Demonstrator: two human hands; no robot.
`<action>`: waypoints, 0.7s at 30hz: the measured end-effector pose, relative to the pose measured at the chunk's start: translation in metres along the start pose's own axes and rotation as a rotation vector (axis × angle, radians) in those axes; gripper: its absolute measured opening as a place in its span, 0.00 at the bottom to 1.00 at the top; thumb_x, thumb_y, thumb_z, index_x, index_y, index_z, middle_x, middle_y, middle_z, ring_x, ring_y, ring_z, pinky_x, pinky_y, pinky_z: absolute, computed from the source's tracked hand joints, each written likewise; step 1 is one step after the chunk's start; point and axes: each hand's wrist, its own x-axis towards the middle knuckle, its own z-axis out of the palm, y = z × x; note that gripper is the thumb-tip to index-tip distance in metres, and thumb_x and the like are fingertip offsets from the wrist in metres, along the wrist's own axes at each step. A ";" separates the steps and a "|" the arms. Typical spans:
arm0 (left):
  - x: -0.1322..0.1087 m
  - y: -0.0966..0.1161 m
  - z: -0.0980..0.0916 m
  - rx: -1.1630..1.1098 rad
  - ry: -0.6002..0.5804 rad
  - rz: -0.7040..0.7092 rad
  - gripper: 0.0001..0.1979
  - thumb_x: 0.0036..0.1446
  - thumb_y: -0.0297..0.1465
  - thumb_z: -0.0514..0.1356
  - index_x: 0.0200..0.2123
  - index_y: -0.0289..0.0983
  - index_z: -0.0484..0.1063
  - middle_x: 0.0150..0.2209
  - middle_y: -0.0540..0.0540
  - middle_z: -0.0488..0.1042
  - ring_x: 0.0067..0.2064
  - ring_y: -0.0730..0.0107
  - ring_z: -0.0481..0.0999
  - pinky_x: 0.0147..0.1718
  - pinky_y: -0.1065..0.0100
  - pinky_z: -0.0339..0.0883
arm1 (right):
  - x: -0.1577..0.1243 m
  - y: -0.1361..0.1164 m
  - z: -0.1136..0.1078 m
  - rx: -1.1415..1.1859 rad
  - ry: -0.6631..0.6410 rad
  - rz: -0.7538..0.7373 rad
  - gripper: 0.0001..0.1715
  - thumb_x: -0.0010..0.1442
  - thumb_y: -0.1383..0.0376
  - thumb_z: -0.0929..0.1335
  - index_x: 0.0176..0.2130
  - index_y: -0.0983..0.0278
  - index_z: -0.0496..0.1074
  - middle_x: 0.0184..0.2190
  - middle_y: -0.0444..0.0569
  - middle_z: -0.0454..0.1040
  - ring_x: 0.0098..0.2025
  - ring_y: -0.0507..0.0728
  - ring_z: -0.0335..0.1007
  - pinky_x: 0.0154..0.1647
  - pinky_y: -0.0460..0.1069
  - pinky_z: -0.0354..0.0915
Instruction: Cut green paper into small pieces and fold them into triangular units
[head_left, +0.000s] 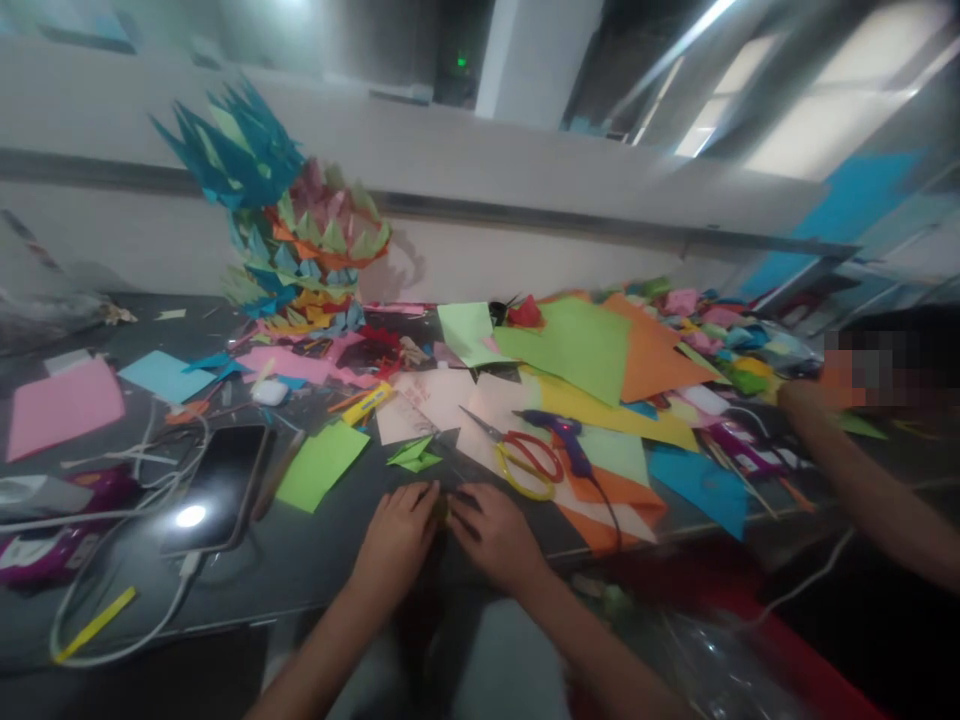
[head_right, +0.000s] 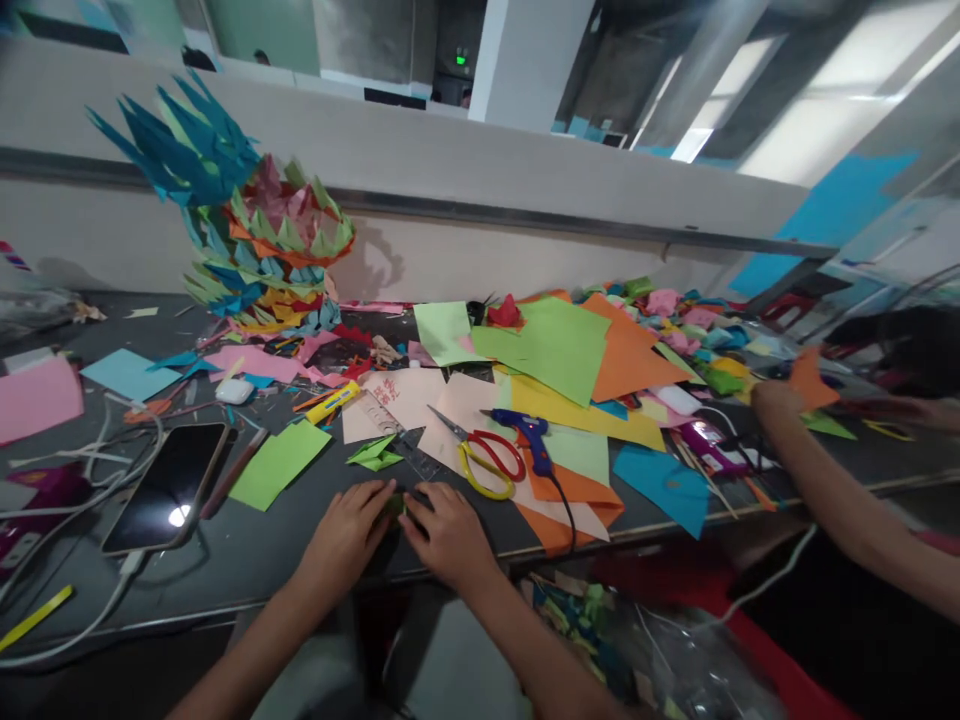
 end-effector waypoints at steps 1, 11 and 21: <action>-0.001 -0.002 0.002 -0.045 0.026 -0.027 0.16 0.58 0.25 0.54 0.51 0.36 0.65 0.46 0.42 0.71 0.46 0.62 0.71 0.43 0.60 0.65 | 0.001 0.000 0.000 -0.016 -0.015 -0.001 0.15 0.61 0.63 0.62 0.44 0.64 0.73 0.42 0.56 0.72 0.44 0.61 0.67 0.43 0.57 0.67; -0.008 -0.001 -0.005 -0.124 0.055 -0.019 0.04 0.55 0.29 0.59 0.34 0.37 0.73 0.39 0.44 0.72 0.41 0.61 0.70 0.41 0.60 0.66 | 0.002 -0.001 0.003 0.025 -0.038 0.052 0.14 0.61 0.64 0.62 0.45 0.62 0.72 0.43 0.54 0.71 0.46 0.60 0.66 0.47 0.57 0.64; -0.006 -0.011 -0.006 -0.377 0.160 -0.080 0.06 0.55 0.24 0.57 0.33 0.37 0.74 0.43 0.43 0.73 0.47 0.61 0.69 0.47 0.60 0.64 | 0.007 0.000 0.002 0.197 -0.006 0.181 0.14 0.60 0.58 0.64 0.41 0.62 0.73 0.43 0.53 0.71 0.48 0.60 0.65 0.50 0.58 0.62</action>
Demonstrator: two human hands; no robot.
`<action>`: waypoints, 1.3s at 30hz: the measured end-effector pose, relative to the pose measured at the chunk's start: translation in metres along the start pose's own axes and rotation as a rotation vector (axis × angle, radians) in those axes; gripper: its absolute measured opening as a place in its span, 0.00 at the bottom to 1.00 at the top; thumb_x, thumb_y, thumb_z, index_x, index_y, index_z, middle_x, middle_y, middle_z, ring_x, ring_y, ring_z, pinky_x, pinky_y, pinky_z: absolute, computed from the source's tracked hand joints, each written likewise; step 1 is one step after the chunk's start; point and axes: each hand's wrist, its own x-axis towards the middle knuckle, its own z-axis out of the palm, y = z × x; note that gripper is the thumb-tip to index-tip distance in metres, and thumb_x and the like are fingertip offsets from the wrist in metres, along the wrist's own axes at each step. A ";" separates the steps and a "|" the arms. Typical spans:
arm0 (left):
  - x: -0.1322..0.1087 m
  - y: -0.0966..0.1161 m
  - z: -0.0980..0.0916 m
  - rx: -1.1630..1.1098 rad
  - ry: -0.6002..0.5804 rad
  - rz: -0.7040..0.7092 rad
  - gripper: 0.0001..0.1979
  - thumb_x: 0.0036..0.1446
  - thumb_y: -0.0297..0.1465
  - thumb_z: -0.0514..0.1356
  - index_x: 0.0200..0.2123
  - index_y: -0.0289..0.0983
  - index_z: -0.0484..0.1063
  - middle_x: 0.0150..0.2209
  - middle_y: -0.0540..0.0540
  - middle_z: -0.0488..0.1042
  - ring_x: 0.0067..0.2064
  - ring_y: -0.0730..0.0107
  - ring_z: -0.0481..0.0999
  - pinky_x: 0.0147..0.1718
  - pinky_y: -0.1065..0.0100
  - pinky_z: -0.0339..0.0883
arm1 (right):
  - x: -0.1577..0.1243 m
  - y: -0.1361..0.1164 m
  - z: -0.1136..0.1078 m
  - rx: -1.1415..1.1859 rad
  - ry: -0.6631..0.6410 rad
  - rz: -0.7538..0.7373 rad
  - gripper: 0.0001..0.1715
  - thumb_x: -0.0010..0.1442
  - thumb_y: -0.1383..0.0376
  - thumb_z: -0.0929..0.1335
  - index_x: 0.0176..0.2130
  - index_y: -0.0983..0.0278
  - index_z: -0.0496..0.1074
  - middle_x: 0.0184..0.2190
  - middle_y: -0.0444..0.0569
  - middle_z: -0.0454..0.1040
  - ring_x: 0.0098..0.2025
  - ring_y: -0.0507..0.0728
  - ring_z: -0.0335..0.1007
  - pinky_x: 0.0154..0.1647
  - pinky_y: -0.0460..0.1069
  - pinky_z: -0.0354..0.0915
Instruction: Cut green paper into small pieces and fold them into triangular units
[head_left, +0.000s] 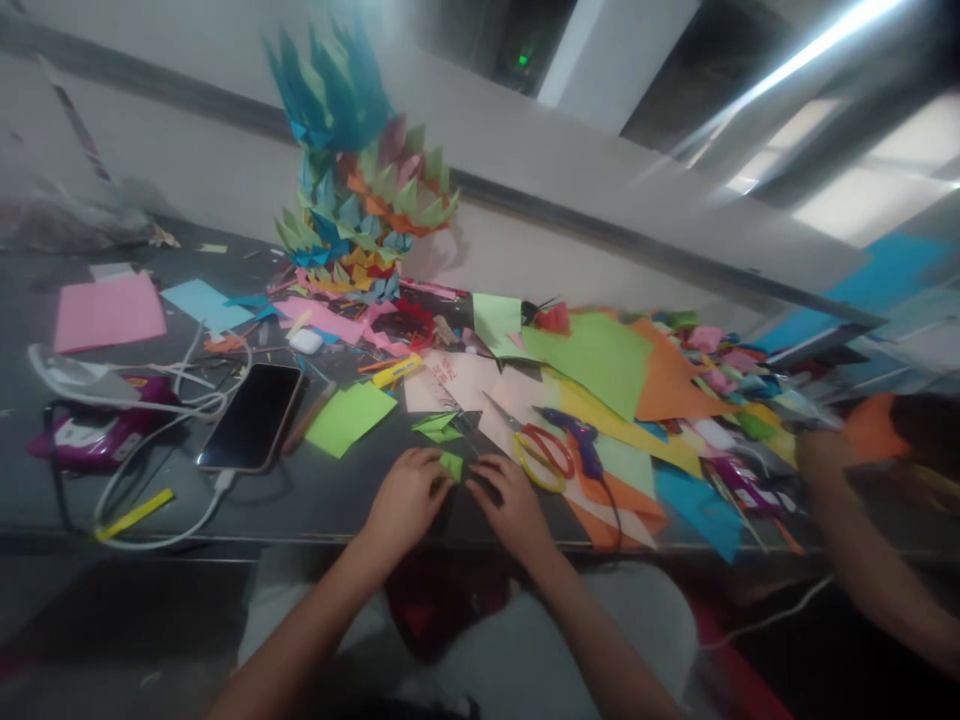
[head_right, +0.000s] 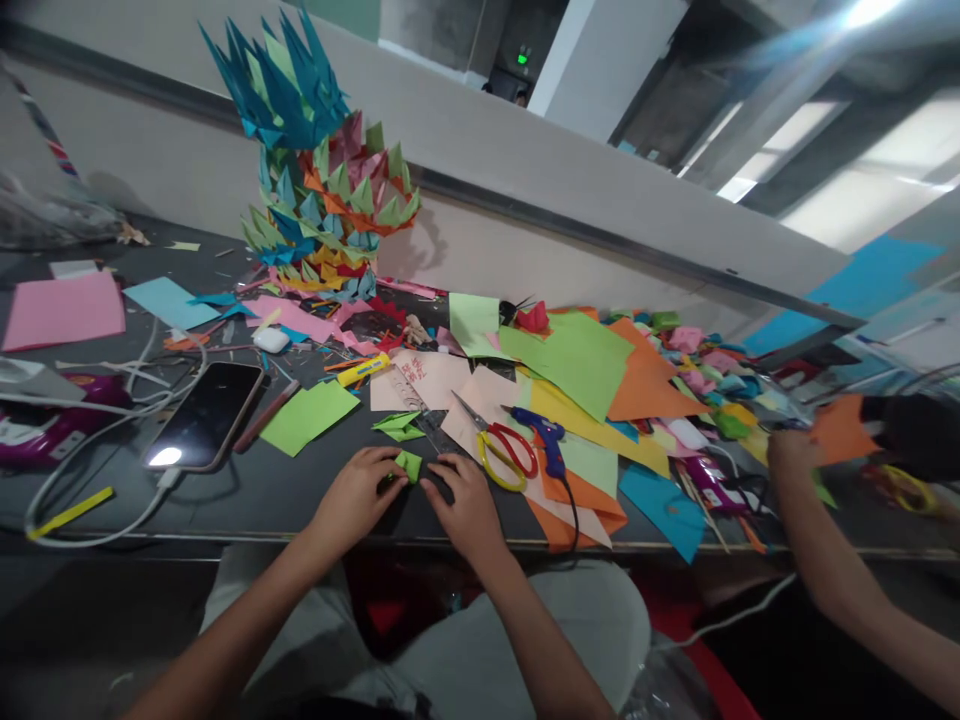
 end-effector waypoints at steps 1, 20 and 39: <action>0.001 0.000 -0.002 -0.055 -0.013 -0.006 0.06 0.55 0.24 0.57 0.33 0.37 0.74 0.41 0.44 0.74 0.45 0.62 0.71 0.46 0.61 0.65 | 0.002 -0.001 -0.001 0.033 -0.022 0.011 0.14 0.60 0.58 0.64 0.41 0.61 0.74 0.43 0.53 0.71 0.49 0.60 0.65 0.51 0.59 0.61; 0.010 0.002 -0.016 -0.435 -0.206 -0.225 0.14 0.56 0.33 0.56 0.45 0.36 0.71 0.37 0.47 0.76 0.36 0.70 0.73 0.34 0.72 0.64 | 0.050 0.001 -0.014 0.650 -0.565 0.081 0.13 0.55 0.61 0.67 0.39 0.64 0.75 0.34 0.46 0.77 0.37 0.55 0.72 0.39 0.49 0.64; 0.026 0.000 -0.014 0.189 -0.412 -0.121 0.07 0.56 0.35 0.57 0.32 0.40 0.73 0.33 0.52 0.74 0.33 0.73 0.71 0.30 0.73 0.58 | 0.048 0.017 -0.014 0.361 -0.421 -0.010 0.04 0.51 0.69 0.71 0.32 0.65 0.76 0.25 0.44 0.76 0.27 0.50 0.69 0.28 0.45 0.61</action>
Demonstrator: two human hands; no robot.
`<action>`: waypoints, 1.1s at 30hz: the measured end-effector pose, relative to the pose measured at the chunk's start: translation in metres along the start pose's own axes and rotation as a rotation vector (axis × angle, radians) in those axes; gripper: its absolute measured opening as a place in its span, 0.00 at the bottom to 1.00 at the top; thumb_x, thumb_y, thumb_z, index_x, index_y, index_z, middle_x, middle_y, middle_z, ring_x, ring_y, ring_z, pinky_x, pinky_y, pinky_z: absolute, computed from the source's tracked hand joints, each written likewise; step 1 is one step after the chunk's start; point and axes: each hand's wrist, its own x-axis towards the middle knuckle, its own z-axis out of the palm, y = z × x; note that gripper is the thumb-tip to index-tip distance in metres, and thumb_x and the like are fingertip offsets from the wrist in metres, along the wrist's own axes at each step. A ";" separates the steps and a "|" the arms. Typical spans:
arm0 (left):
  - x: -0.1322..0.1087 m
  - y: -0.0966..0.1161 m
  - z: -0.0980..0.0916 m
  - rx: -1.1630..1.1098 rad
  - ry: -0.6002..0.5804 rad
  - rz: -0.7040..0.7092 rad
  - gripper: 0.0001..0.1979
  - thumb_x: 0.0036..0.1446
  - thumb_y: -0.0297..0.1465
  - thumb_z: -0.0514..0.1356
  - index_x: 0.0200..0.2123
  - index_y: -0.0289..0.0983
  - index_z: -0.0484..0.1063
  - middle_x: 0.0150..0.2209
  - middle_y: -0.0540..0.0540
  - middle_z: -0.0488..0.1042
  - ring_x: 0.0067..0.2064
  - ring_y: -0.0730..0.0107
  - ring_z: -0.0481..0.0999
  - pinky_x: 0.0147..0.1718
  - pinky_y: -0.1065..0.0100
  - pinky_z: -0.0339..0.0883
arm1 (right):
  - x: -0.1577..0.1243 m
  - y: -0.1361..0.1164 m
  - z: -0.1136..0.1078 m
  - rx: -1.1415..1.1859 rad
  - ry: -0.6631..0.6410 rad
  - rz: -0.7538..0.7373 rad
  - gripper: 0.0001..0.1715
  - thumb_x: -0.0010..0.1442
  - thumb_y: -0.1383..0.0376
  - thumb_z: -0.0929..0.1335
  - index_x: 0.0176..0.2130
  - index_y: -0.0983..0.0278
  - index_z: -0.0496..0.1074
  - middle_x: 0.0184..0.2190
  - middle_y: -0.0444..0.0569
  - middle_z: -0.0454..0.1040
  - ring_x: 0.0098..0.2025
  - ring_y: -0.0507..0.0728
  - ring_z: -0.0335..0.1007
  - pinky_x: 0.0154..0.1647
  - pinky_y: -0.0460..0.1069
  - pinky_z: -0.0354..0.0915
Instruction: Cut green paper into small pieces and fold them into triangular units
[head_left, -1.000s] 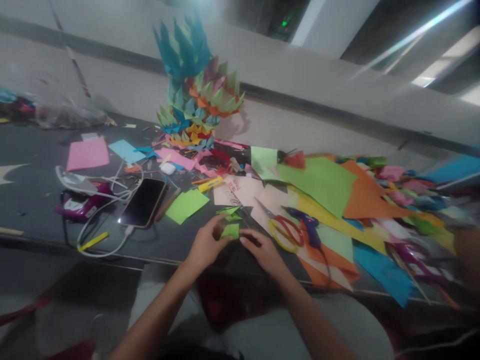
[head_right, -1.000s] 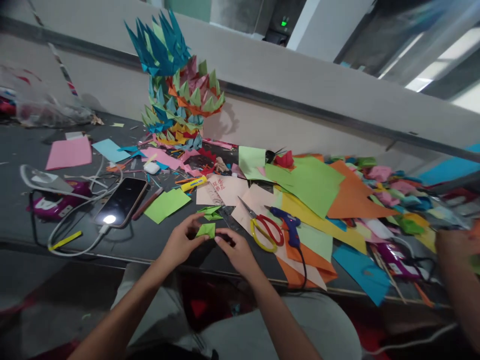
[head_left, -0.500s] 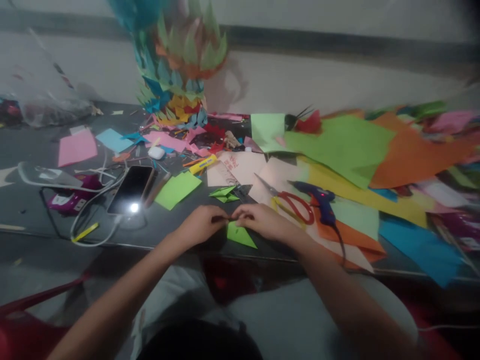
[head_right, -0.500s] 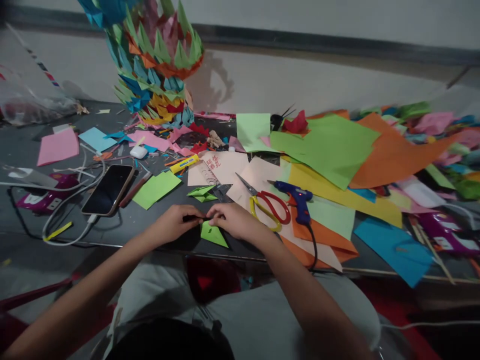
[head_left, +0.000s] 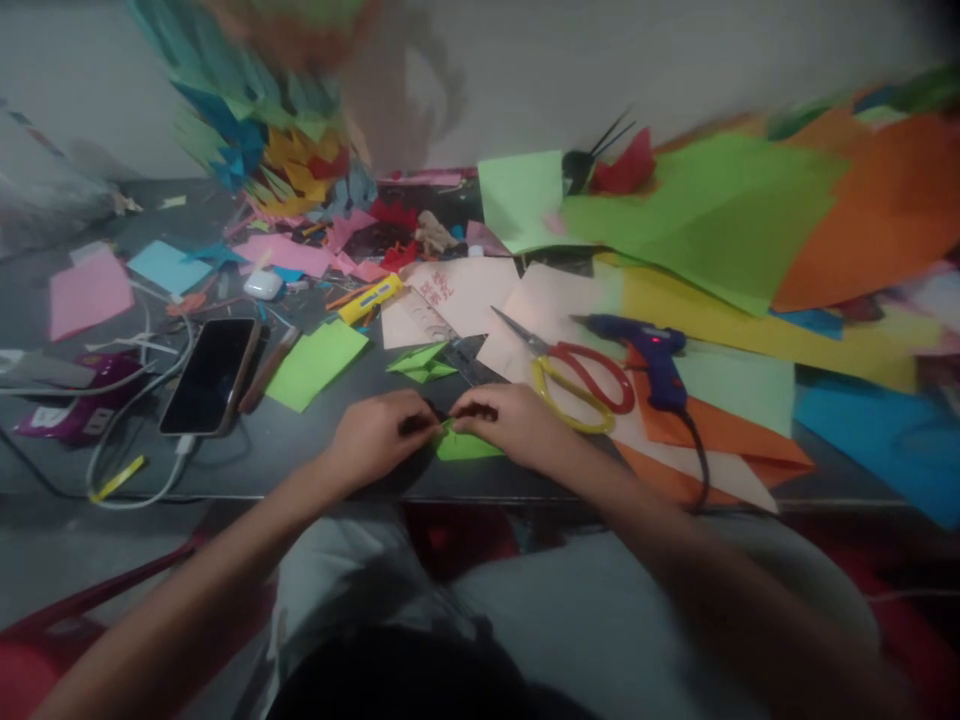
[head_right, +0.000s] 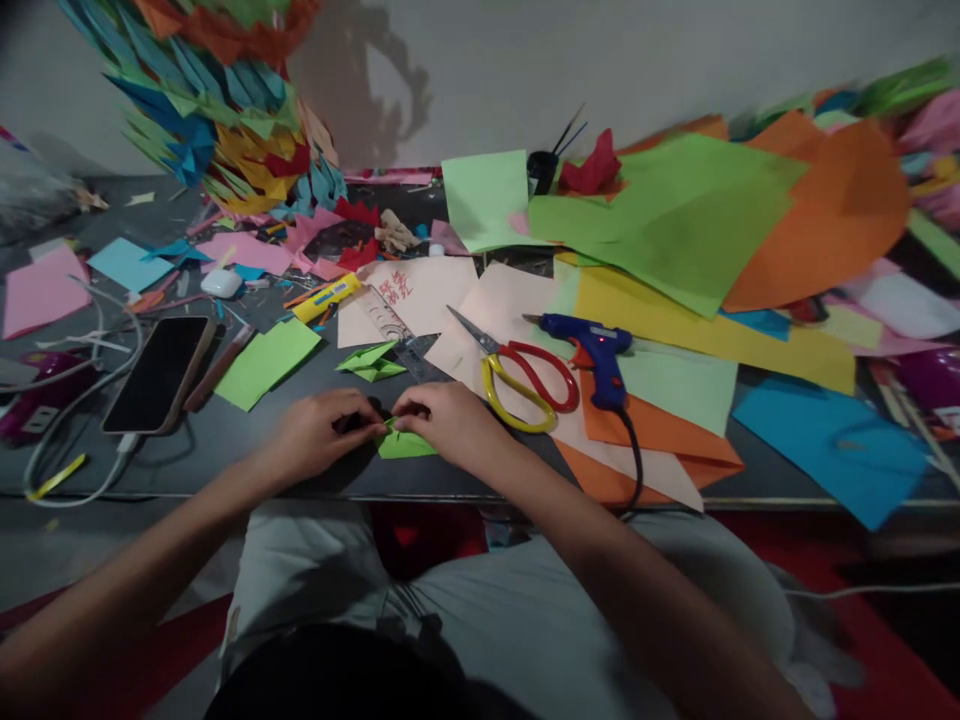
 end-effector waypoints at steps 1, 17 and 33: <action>0.000 -0.001 -0.002 -0.018 -0.015 0.024 0.07 0.57 0.35 0.57 0.33 0.40 0.73 0.33 0.51 0.74 0.33 0.73 0.71 0.30 0.73 0.59 | -0.001 0.001 0.003 -0.028 0.038 -0.040 0.03 0.52 0.70 0.71 0.31 0.65 0.76 0.26 0.45 0.76 0.28 0.51 0.69 0.30 0.45 0.62; 0.003 -0.021 -0.005 -0.084 -0.042 0.277 0.07 0.57 0.28 0.56 0.36 0.38 0.73 0.35 0.49 0.73 0.36 0.74 0.72 0.35 0.73 0.63 | -0.007 0.019 0.006 -0.166 0.051 -0.565 0.07 0.59 0.69 0.65 0.35 0.67 0.73 0.35 0.51 0.75 0.36 0.54 0.70 0.39 0.48 0.65; -0.007 -0.014 -0.004 0.370 -0.043 0.368 0.09 0.61 0.31 0.52 0.40 0.38 0.71 0.34 0.49 0.73 0.35 0.72 0.73 0.29 0.73 0.61 | -0.010 0.024 0.006 -0.316 0.013 -0.734 0.13 0.63 0.71 0.60 0.39 0.68 0.73 0.36 0.52 0.74 0.37 0.55 0.68 0.39 0.49 0.67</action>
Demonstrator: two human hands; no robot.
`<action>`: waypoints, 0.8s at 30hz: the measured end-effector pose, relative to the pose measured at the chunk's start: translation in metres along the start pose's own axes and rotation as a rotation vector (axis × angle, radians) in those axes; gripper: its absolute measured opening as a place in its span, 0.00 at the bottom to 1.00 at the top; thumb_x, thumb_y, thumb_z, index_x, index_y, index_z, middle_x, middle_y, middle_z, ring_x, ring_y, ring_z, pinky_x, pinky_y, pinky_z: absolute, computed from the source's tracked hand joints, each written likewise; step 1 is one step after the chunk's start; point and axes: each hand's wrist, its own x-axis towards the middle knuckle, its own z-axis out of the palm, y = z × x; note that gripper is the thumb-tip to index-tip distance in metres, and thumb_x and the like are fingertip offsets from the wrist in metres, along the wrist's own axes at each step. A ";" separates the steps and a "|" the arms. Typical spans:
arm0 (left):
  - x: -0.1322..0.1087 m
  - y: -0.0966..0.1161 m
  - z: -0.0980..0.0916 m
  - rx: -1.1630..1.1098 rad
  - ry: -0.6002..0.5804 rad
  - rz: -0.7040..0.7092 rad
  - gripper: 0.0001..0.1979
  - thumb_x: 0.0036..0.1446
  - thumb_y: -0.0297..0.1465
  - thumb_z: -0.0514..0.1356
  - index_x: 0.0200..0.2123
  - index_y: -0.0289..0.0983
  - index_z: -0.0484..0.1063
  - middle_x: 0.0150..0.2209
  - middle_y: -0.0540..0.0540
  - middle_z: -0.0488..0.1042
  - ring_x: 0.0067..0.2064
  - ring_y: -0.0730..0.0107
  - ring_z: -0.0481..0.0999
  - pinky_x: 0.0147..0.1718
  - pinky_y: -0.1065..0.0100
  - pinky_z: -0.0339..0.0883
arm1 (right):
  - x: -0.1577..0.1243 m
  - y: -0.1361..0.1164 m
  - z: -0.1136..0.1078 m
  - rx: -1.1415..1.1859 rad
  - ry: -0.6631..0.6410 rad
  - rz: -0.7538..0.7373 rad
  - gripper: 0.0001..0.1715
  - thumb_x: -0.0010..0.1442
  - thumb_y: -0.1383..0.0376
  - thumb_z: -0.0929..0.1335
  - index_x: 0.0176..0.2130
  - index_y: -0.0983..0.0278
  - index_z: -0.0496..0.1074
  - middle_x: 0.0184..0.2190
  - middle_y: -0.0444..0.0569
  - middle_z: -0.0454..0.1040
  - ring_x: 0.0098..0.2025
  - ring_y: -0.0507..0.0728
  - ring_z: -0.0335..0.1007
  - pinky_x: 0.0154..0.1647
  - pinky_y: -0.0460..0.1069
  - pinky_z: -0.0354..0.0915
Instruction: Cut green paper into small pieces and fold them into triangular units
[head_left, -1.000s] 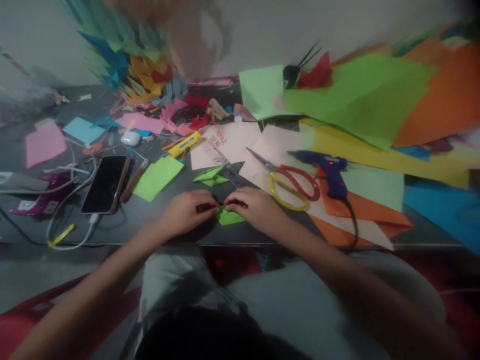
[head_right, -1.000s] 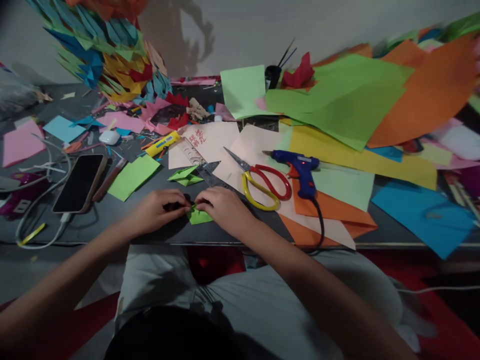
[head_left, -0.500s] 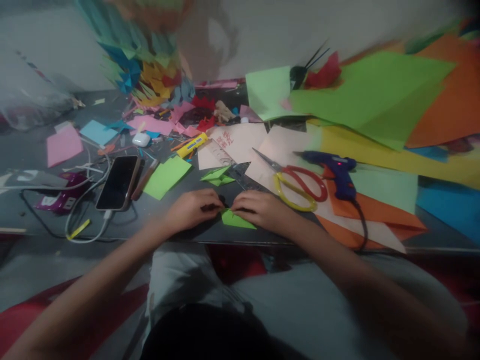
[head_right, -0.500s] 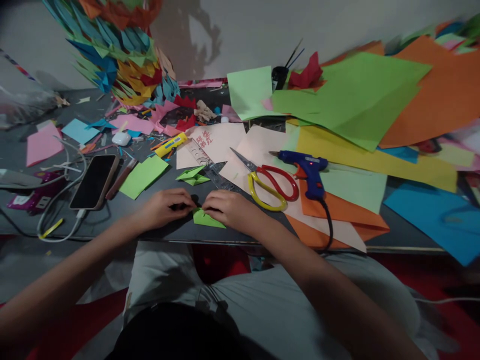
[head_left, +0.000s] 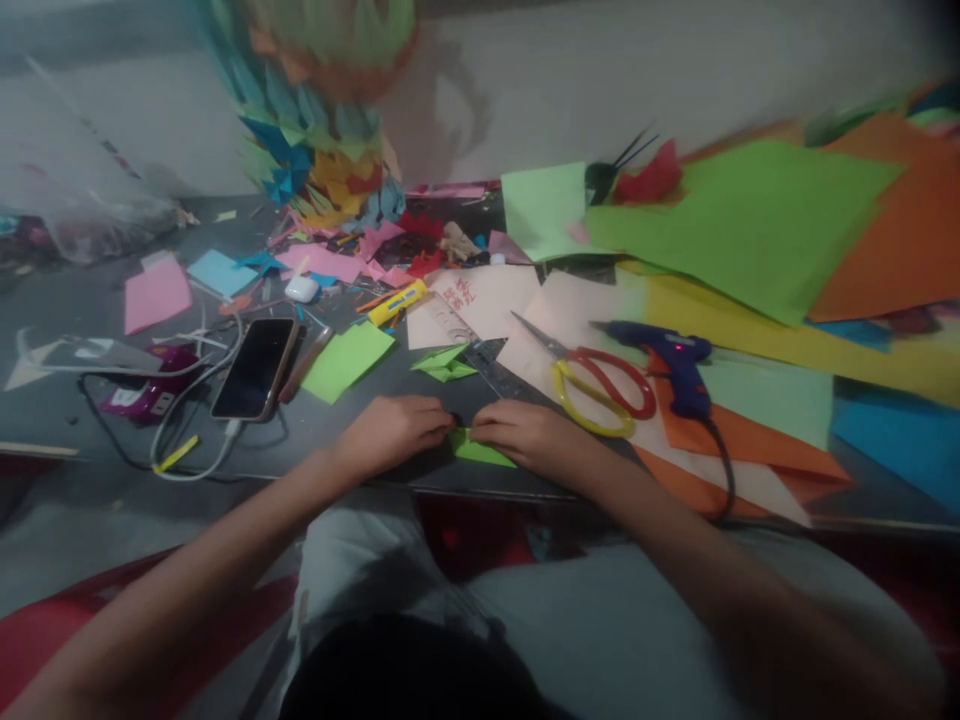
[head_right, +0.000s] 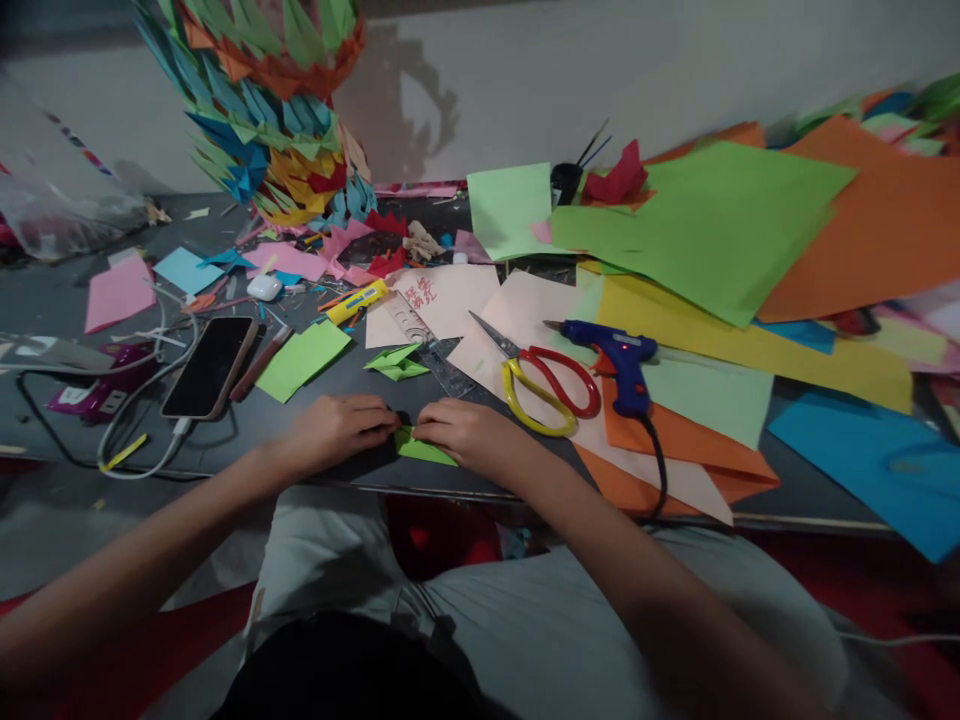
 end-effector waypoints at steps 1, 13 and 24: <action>-0.002 0.002 -0.001 0.028 -0.001 -0.004 0.09 0.61 0.30 0.51 0.40 0.38 0.71 0.33 0.50 0.73 0.34 0.72 0.73 0.28 0.73 0.61 | 0.000 0.000 0.000 -0.001 -0.010 0.007 0.13 0.63 0.71 0.60 0.39 0.68 0.73 0.36 0.52 0.74 0.37 0.55 0.68 0.39 0.49 0.67; -0.020 0.033 0.010 0.092 0.273 -0.109 0.13 0.60 0.27 0.52 0.47 0.34 0.70 0.46 0.42 0.73 0.48 0.64 0.70 0.44 0.63 0.67 | 0.003 0.001 -0.004 -0.061 -0.059 0.033 0.14 0.63 0.69 0.60 0.38 0.65 0.74 0.35 0.50 0.74 0.36 0.55 0.67 0.39 0.50 0.64; -0.020 0.040 0.014 0.090 0.179 -0.110 0.15 0.59 0.27 0.52 0.49 0.37 0.68 0.49 0.46 0.73 0.51 0.62 0.69 0.44 0.60 0.64 | 0.000 0.001 -0.015 -0.083 -0.159 0.114 0.15 0.62 0.61 0.62 0.42 0.61 0.76 0.38 0.53 0.69 0.39 0.56 0.65 0.40 0.53 0.63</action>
